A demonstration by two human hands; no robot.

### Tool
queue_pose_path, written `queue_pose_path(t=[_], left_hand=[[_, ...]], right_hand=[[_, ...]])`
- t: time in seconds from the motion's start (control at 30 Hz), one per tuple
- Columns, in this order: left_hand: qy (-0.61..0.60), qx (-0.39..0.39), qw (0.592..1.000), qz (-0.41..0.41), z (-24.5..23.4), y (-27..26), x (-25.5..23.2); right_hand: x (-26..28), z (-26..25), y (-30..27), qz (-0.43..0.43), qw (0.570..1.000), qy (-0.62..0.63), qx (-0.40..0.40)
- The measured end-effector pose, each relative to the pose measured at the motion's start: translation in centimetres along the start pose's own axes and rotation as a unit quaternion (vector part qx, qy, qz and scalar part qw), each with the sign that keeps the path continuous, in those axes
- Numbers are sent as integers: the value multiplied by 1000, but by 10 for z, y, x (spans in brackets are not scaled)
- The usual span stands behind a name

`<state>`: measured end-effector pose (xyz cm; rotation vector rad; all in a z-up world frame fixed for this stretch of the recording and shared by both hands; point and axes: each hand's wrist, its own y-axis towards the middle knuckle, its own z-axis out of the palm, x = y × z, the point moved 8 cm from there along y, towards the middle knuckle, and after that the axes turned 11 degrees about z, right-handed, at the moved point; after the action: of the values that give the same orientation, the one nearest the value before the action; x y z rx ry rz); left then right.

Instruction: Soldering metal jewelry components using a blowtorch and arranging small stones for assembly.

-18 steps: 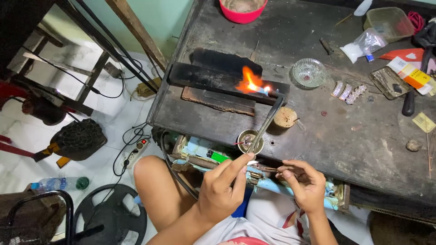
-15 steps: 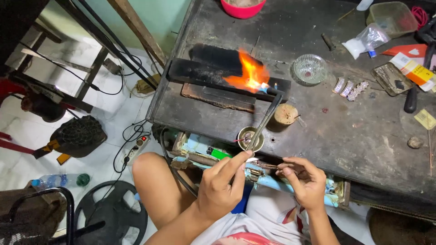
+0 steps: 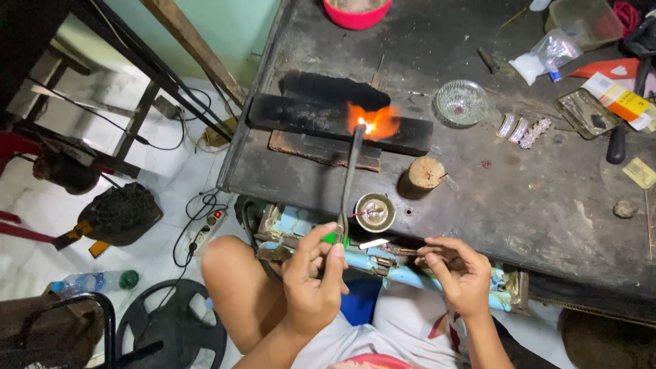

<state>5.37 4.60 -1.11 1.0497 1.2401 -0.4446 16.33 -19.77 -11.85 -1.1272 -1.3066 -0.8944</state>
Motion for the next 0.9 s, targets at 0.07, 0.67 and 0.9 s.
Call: queue_pose_path(t=[0.07,0.67,0.9], left_hand=[[18,5,999,33,3,2,-5],[10,7,1000,23,2,2,2],[0,1,1000,15,-3,3,6]], right_hand=[[3,1,2,-2,1000,0,-1],[0,0,0,-4,1000,2,9],[0,1,0,-6,1000,8,10]])
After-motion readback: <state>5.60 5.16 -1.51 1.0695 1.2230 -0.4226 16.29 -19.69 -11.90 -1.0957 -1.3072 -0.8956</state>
